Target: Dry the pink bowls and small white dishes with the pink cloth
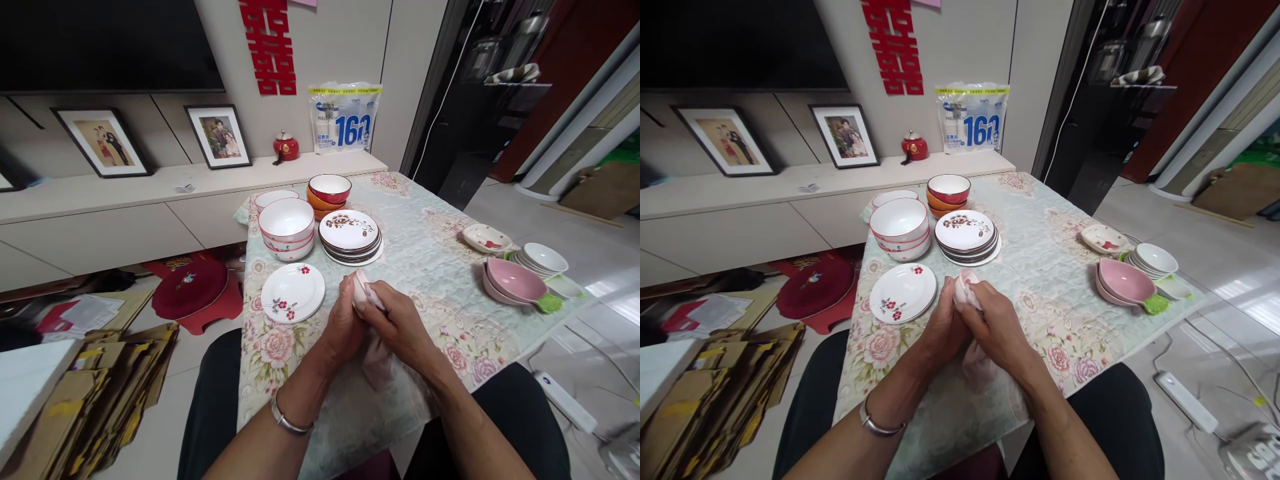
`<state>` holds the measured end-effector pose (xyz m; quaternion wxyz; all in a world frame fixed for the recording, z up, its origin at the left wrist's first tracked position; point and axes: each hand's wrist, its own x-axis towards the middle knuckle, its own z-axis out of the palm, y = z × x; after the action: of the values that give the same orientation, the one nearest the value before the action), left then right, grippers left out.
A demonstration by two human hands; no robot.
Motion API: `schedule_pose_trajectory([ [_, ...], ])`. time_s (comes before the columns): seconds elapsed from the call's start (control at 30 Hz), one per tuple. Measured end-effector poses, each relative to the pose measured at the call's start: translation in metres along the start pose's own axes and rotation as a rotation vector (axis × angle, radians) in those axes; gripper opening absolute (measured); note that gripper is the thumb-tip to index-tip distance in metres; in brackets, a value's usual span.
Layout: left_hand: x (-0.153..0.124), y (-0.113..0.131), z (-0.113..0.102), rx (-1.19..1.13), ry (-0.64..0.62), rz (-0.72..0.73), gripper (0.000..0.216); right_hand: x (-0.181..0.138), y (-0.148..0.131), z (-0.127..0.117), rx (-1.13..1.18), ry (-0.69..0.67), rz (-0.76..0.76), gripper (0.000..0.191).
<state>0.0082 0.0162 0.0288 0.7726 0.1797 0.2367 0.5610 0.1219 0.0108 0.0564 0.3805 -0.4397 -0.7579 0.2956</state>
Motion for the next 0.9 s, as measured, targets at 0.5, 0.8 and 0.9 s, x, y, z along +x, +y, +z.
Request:
schedule_pose_trajectory([
  [0.5, 0.001, 0.004, -0.011, 0.022, -0.097, -0.059, 0.040, 0.008, 0.046, -0.015, 0.453, 0.435, 0.432, 0.042],
  [0.8, 0.002, -0.001, -0.007, 0.096, -0.077, 0.012, 0.047, 0.005, 0.057, -0.020, -0.306, 0.545, 0.130, 0.033],
  [0.9, 0.001, -0.004, -0.005, 0.151, -0.088, 0.047, 0.047, 0.004, 0.050, -0.017, -0.292, 0.536, 0.068, 0.034],
])
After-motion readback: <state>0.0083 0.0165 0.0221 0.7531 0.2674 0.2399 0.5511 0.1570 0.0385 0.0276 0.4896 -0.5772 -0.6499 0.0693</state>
